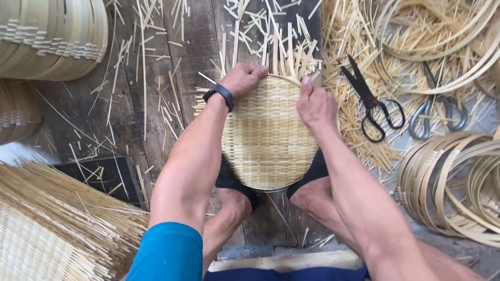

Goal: Assembling and trimming the circular base of a bamboo steamer basket using a hoop and wooden mold.

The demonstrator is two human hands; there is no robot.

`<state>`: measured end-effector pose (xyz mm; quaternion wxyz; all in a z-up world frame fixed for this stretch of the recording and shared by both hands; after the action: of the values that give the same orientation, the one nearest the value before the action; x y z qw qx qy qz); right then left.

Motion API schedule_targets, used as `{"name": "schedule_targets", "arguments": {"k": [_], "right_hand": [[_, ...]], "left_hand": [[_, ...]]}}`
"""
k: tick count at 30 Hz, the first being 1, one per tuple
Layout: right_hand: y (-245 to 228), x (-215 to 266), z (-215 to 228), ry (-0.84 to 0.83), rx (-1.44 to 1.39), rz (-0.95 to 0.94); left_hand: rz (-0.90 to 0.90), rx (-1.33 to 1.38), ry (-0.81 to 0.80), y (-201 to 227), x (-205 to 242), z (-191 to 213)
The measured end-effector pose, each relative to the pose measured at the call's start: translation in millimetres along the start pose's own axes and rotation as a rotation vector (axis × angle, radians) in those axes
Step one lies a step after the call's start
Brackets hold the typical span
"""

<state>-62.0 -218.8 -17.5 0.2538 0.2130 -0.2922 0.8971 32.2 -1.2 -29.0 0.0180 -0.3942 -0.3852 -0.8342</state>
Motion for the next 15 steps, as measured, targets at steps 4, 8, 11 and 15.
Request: {"name": "schedule_targets", "arguments": {"k": [4,8,11,15], "right_hand": [[33.9,-29.6,-25.9,0.014,-0.016,-0.012],[26.0,-28.8,-13.9,0.133,-0.083,0.167],[-20.8,-24.7,-12.4,0.213,-0.130,0.386],[-79.8,-16.8,-30.5,0.017,-0.030,0.686]], "left_hand": [[-0.029,0.083,0.033,-21.0,-13.8,-10.4],[-0.060,0.107,0.043,-19.3,-17.1,-8.8],[-0.108,0.121,0.123,-20.6,-8.2,-7.3],[-0.408,0.324,0.634,-25.8,15.5,-1.9]]}}
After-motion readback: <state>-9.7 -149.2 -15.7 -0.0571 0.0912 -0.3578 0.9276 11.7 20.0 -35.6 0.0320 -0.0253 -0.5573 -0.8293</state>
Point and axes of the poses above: each hand's wrist, its own x-axis away from the middle knuckle, its own z-axis out of the back of the hand, y = z × x, the point moved 2 cm from there along -x, towards the middle knuckle
